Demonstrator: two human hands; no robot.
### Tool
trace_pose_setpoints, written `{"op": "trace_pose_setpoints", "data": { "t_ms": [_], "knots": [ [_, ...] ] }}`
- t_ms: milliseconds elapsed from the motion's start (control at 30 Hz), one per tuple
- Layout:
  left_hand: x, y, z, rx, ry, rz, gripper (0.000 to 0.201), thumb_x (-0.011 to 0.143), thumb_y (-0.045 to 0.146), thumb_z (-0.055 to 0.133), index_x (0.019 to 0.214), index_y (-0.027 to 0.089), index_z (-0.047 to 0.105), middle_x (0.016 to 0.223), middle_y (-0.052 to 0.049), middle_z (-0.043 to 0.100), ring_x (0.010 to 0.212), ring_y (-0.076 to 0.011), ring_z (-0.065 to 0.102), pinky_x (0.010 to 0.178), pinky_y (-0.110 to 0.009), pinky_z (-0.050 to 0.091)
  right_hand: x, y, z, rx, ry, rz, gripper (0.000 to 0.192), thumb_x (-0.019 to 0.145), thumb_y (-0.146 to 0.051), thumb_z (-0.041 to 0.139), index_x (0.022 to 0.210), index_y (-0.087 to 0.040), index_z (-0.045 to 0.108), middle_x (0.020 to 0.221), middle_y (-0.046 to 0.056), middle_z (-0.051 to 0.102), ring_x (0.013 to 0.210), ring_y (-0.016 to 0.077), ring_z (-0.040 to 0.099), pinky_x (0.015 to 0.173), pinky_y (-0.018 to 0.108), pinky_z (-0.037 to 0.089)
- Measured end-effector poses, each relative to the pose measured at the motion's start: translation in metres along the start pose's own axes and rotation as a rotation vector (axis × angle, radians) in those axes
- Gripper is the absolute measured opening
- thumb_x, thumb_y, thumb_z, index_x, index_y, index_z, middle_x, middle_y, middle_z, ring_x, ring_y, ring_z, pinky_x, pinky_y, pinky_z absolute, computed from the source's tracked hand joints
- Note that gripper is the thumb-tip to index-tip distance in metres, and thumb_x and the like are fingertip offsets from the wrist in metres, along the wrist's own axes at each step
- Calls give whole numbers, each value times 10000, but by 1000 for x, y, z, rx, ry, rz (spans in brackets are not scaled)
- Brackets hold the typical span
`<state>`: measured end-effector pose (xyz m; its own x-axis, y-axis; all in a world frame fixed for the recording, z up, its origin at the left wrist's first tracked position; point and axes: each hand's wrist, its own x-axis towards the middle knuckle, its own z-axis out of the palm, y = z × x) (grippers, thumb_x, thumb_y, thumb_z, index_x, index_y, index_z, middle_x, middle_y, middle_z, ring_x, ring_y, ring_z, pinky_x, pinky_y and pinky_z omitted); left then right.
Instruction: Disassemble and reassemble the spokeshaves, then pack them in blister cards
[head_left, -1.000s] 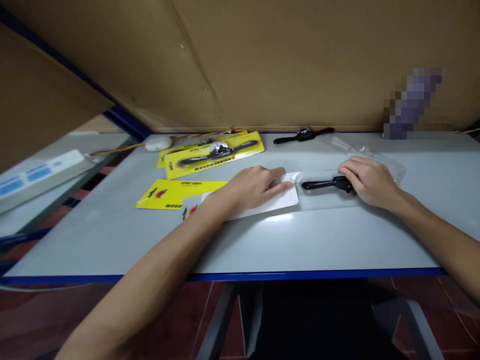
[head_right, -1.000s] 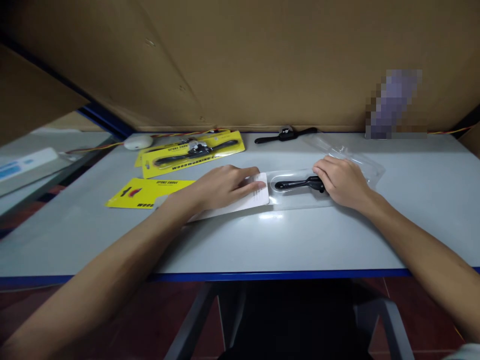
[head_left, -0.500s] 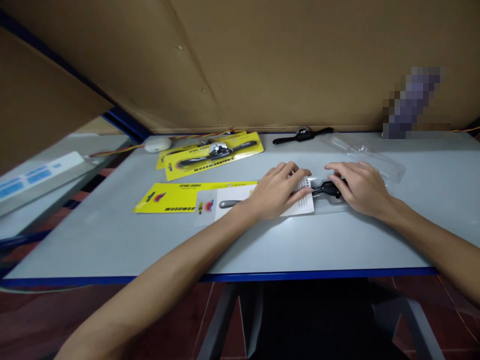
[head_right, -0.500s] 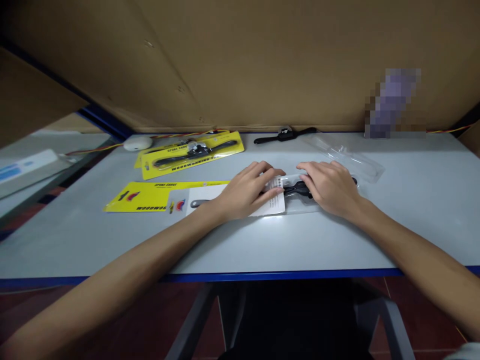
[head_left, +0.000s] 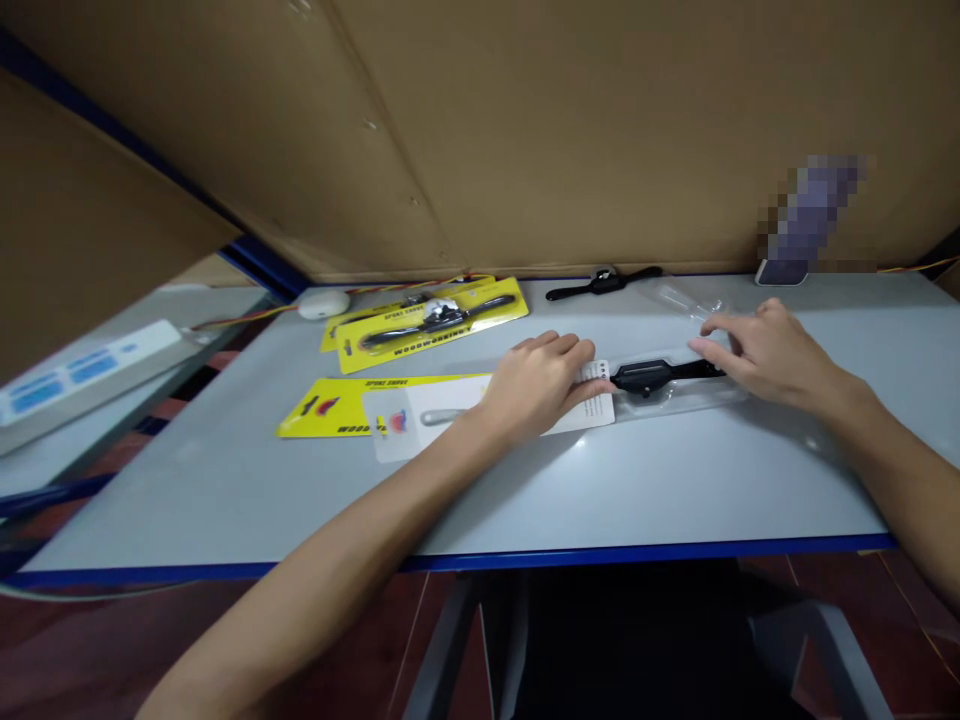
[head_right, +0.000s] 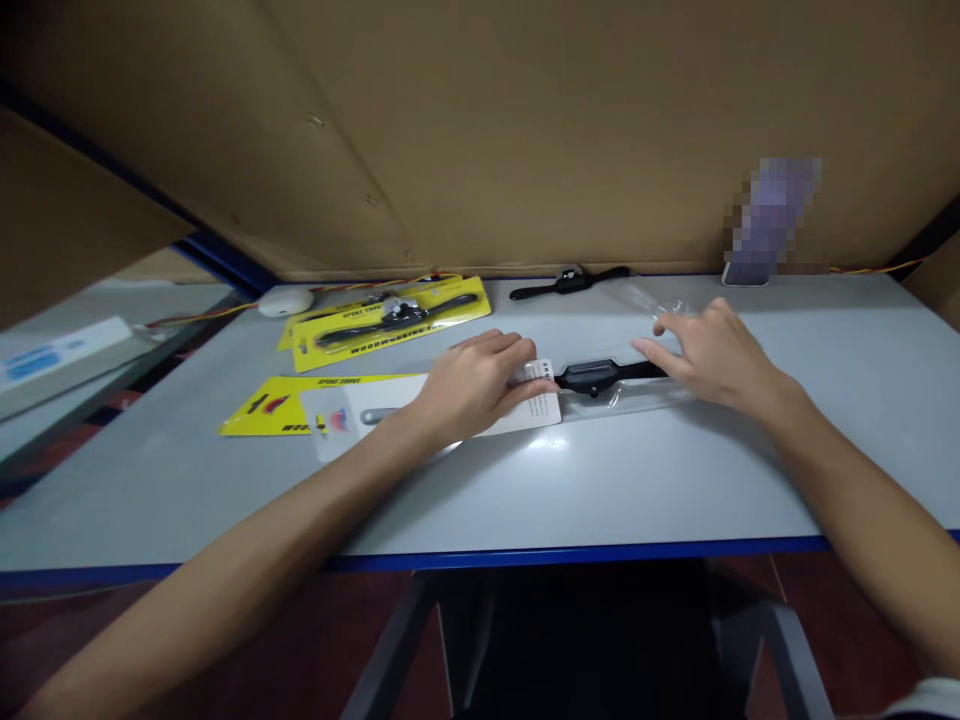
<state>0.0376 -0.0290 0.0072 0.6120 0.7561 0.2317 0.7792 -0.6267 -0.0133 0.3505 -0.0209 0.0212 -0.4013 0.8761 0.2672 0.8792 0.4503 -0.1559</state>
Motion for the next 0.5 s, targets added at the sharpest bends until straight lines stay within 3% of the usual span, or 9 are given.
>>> {"op": "trace_pose_setpoints", "data": {
  "t_ms": [167,333,500],
  "knots": [
    [-2,-8,-7,17,-14,-8,727,1040,780,226,906,187,624,839,-122,670,810,-283,621,657,-344,368,-1,5,-10,143,-157,25,461,1007,-627,474,962,-252,739,552,-26,574,520,176,501,597,349,343],
    [-2,-11,-13,68,-32,-2,735,1035,785,239,852,187,627,801,-121,654,786,-284,625,638,-344,348,0,3,-8,155,-144,-5,376,974,-574,530,958,-255,728,579,-21,611,530,174,520,595,343,364],
    [-3,-11,-14,44,-29,-15,750,1032,792,247,825,188,641,766,-113,641,734,-273,611,610,-336,330,-1,3,-6,187,-162,-2,226,911,-349,541,1003,-257,726,574,-42,615,520,165,506,588,333,359]
  ]
}}
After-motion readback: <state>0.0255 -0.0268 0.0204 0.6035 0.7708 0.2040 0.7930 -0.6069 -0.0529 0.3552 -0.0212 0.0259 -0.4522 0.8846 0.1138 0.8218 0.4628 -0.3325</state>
